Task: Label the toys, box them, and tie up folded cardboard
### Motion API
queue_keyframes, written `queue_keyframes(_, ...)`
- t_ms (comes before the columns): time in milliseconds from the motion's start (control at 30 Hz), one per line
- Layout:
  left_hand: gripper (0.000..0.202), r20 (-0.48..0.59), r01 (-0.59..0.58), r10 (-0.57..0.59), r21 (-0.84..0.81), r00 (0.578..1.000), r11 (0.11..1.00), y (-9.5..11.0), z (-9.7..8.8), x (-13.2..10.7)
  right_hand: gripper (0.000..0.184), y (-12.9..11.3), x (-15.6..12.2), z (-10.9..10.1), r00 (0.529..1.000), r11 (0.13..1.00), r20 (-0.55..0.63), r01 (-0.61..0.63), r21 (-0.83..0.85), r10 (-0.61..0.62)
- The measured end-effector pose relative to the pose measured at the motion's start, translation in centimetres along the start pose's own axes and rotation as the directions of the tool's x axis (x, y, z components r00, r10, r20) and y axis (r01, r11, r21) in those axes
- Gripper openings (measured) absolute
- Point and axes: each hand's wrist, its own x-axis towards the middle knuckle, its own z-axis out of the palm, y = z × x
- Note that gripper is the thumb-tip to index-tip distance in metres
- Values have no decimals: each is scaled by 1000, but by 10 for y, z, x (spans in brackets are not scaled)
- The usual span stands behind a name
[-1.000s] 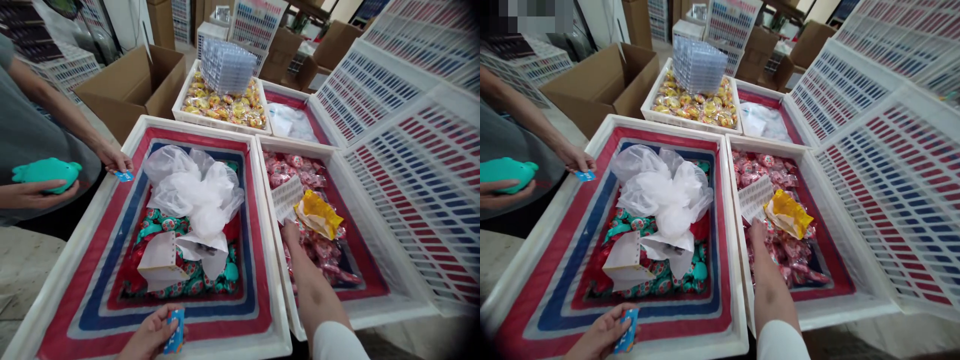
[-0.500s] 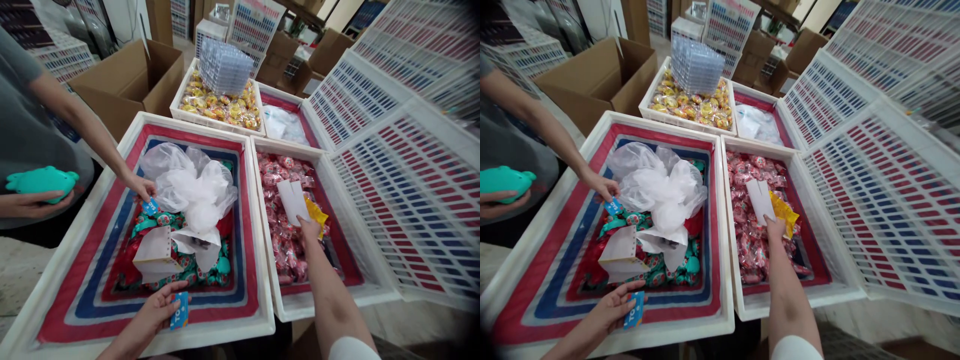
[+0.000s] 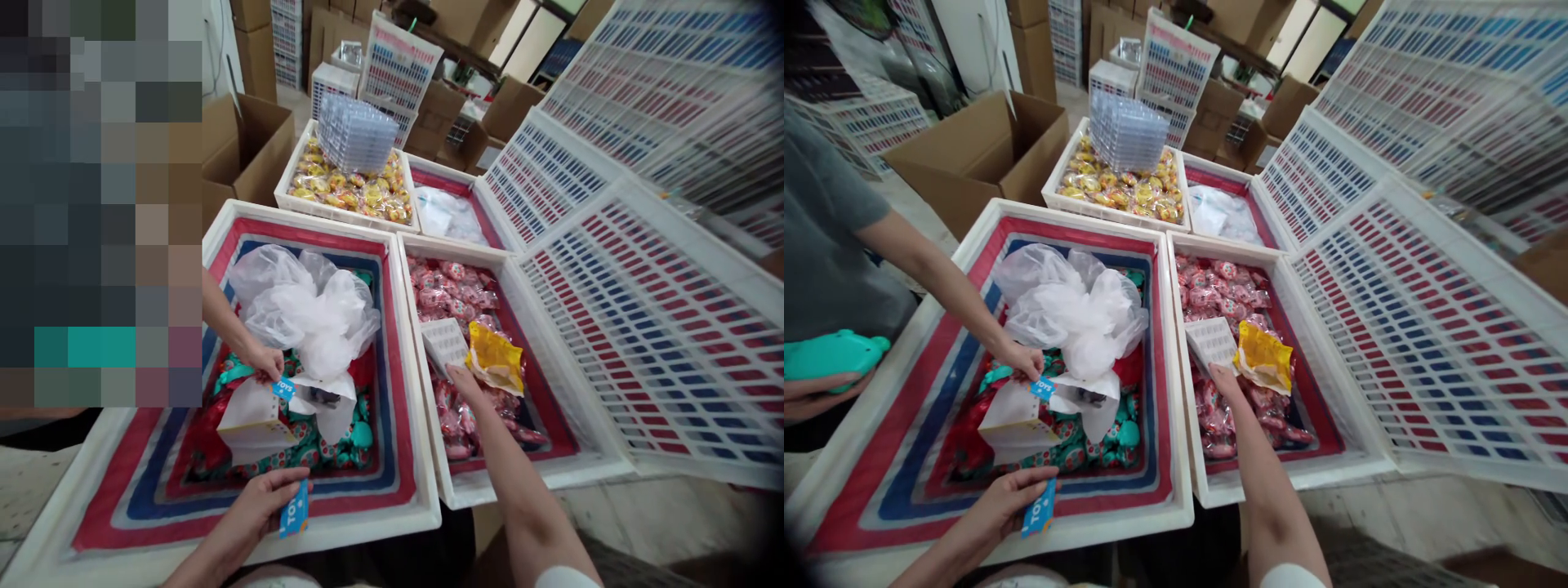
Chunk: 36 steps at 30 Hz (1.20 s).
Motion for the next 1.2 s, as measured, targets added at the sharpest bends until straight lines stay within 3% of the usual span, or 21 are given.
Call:
queue_keyframes(100,65,15,-17,17,15,1000,1000,5,0,-7,46,-9,-12,-4,999,1000,-37,-2,2,2)
queue_keyframes(233,50,-15,-50,50,-33,999,998,10,3,-7,47,-40,-29,-14,996,997,-91,7,-80,-14)
queue_keyframes(333,47,-31,-52,50,-83,998,995,8,7,5,40,-83,-63,-4,987,974,30,162,-156,-159)
queue_keyframes(433,43,11,-52,53,-109,999,993,8,14,24,37,-123,-114,17,859,790,287,505,-348,-423)
queue_keyframes(500,32,55,16,-9,-121,998,992,11,19,37,40,-140,-150,27,770,648,419,635,-420,-482)
queue_keyframes(567,34,114,110,-96,-126,989,986,15,22,49,40,-147,-179,30,703,576,500,707,-412,-506)
queue_keyframes(667,62,240,150,-116,-131,964,980,19,25,66,43,-142,-207,25,626,549,567,768,-329,-536)
queue_keyframes(800,50,259,38,-21,-59,966,998,10,30,81,50,-132,-226,14,565,560,622,795,-233,-543)
queue_keyframes(967,50,299,27,-41,49,953,998,-8,34,83,45,-128,-234,0,517,645,700,757,-105,-493)
queue_keyframes(1000,51,296,12,-23,40,955,999,-11,33,81,47,-125,-233,-1,524,689,706,722,-69,-478)
queue_keyframes(1033,53,289,-4,-5,31,957,1000,-12,32,79,48,-121,-230,-2,563,744,686,667,-48,-461)
queue_keyframes(1133,56,268,-40,35,11,963,999,-13,31,71,43,-101,-219,3,816,915,472,400,-46,-333)
queue_keyframes(1200,56,267,-52,48,11,962,999,-11,31,64,45,-90,-212,9,934,985,320,170,-3,-161)
